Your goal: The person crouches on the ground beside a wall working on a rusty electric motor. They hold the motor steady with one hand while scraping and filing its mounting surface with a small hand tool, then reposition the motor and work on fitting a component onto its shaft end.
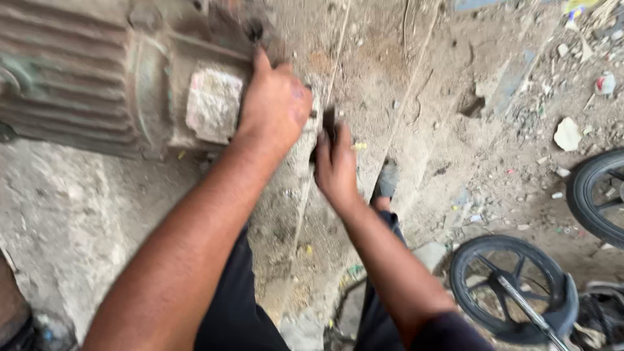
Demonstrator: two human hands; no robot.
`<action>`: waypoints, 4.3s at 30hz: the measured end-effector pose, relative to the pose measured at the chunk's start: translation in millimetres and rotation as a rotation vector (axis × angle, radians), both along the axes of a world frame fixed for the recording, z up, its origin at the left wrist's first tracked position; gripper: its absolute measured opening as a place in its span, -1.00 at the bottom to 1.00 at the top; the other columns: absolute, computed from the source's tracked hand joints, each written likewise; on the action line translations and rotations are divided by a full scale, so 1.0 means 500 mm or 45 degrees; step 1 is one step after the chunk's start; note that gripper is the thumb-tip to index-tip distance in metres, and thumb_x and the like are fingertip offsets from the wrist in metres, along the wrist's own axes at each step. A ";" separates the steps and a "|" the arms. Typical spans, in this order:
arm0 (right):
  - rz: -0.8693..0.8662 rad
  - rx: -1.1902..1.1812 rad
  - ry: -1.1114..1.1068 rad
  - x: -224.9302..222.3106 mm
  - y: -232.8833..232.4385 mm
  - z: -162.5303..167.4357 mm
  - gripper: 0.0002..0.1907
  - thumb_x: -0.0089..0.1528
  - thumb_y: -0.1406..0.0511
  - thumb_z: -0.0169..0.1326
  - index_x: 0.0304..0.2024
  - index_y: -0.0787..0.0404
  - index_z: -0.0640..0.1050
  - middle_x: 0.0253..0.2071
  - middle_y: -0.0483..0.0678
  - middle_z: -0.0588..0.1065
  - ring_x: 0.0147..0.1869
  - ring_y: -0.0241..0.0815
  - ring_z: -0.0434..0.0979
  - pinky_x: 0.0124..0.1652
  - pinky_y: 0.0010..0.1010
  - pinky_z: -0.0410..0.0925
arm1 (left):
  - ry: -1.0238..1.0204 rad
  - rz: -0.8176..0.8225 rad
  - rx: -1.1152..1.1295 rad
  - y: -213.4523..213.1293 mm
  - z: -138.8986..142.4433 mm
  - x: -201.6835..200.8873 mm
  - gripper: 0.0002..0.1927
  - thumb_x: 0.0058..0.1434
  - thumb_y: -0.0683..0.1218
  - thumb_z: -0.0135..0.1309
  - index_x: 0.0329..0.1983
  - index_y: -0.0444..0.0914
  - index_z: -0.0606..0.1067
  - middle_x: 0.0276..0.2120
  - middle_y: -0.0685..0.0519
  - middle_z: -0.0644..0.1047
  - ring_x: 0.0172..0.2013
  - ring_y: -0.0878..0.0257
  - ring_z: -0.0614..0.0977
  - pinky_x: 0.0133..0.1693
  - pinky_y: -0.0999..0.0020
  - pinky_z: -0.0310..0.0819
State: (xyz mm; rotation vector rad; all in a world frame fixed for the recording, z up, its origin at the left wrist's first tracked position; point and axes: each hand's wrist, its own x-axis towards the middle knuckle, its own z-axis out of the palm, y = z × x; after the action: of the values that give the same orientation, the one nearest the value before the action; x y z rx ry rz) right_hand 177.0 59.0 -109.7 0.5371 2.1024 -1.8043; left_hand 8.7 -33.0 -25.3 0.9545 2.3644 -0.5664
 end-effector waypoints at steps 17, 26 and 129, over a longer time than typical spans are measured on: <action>-0.185 -0.052 -0.014 0.003 -0.020 0.020 -0.83 0.48 0.31 -0.12 0.02 0.31 0.29 -0.53 0.03 0.41 -0.52 -0.16 0.40 -0.52 -0.24 0.28 | 0.007 0.062 0.111 -0.004 -0.004 0.000 -0.80 0.30 -0.06 0.02 -0.29 -0.03 0.68 -0.26 0.10 0.67 -0.01 0.14 0.59 0.25 -0.29 0.13; -0.072 -0.098 -0.027 -0.026 -0.003 0.016 -0.80 0.41 0.34 -0.15 0.07 0.26 0.29 -0.51 -0.03 0.47 -0.54 -0.22 0.46 -0.55 -0.26 0.35 | 0.054 -0.018 0.074 0.000 0.014 -0.005 -0.80 0.28 -0.02 0.04 -0.29 -0.01 0.69 -0.29 0.13 0.68 -0.05 0.17 0.60 0.23 -0.31 0.15; 0.060 0.090 0.078 -0.031 -0.006 0.018 -0.82 0.36 0.37 -0.16 -0.01 0.31 0.37 -0.46 0.28 0.49 -0.38 0.30 0.52 -0.44 0.06 0.36 | 0.020 0.015 0.014 -0.014 0.001 0.009 -0.77 0.25 -0.04 -0.01 -0.33 0.01 0.68 -0.29 0.16 0.67 -0.04 0.20 0.58 0.19 -0.28 0.18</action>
State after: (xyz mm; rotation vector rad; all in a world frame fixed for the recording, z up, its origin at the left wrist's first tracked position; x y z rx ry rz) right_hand 161.6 56.0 -100.7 0.4510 2.2073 -1.7474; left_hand 13.1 -40.3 -24.5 0.9438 2.3879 -0.5588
